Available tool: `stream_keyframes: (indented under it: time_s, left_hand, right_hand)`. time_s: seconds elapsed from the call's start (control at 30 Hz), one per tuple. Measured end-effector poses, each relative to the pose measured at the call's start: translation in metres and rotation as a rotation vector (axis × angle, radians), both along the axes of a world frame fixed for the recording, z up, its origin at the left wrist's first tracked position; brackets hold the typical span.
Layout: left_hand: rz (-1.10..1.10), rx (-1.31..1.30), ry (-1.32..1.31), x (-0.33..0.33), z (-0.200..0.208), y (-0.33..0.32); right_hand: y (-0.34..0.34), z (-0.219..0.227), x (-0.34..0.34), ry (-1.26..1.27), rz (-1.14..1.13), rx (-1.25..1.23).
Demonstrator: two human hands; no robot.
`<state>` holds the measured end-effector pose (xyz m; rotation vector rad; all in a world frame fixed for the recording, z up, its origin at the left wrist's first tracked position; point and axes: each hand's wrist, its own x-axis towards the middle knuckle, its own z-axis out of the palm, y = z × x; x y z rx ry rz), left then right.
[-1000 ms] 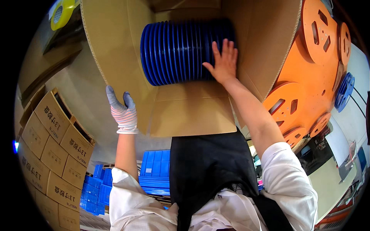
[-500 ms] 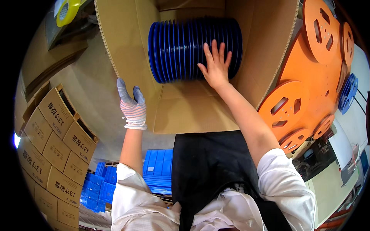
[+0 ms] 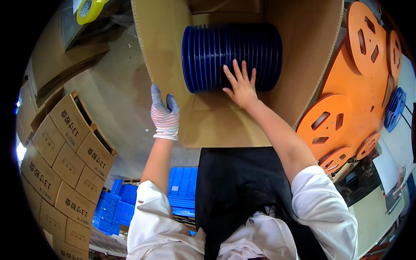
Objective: The person repeatedly picks up blue plastic spools and stacks them vertically inside a cardboard box. The person adjusts the stack to keep it aligned and continues adding spools until the box is filled.
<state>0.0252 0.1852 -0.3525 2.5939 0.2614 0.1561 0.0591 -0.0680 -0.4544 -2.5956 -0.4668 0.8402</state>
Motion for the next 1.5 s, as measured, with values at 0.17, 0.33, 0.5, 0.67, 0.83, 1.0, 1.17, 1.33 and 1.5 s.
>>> stream_keyframes:
  time_s: [0.17, 0.33, 0.5, 0.67, 0.83, 1.0, 1.17, 1.33, 1.5]
  left_hand:
    - [0.001, -0.075, 0.058, -0.003, -0.003, 0.002]
    - [-0.005, -0.105, 0.056, -0.001, -0.001, 0.006]
    - [-0.018, -0.120, 0.034, 0.003, -0.001, -0.001]
    - [-0.042, -0.134, 0.017, 0.002, -0.002, 0.000]
    - [-0.067, -0.192, 0.071, 0.001, -0.003, -0.001]
    - [-0.009, -0.073, -0.035, 0.010, -0.004, 0.002]
    - [-0.095, -0.123, -0.062, 0.004, 0.000, 0.006]
    - [-0.060, -0.178, 0.007, 0.003, -0.001, 0.001]
    - [-0.022, -0.171, 0.060, -0.002, 0.000, 0.012]
  right_hand:
    - [-0.005, 0.004, -0.028, -0.034, -0.091, 0.031]
    - [0.016, -0.003, -0.017, -0.249, -0.260, 0.320]
    - [0.059, -0.008, 0.005, -0.272, -0.486, 0.224]
    - [0.094, -0.012, 0.016, -0.051, -0.634, 0.015]
    - [0.065, -0.044, 0.052, 0.285, -0.680, 0.015]
    - [0.110, 0.001, 0.024, 0.268, -0.474, -0.112]
    - [0.097, -0.010, -0.052, 0.246, -0.675, 0.046]
    - [0.083, 0.015, -0.072, 0.032, -0.532, 0.094]
    - [0.020, 0.019, -0.044, -0.247, -0.537, -0.064]
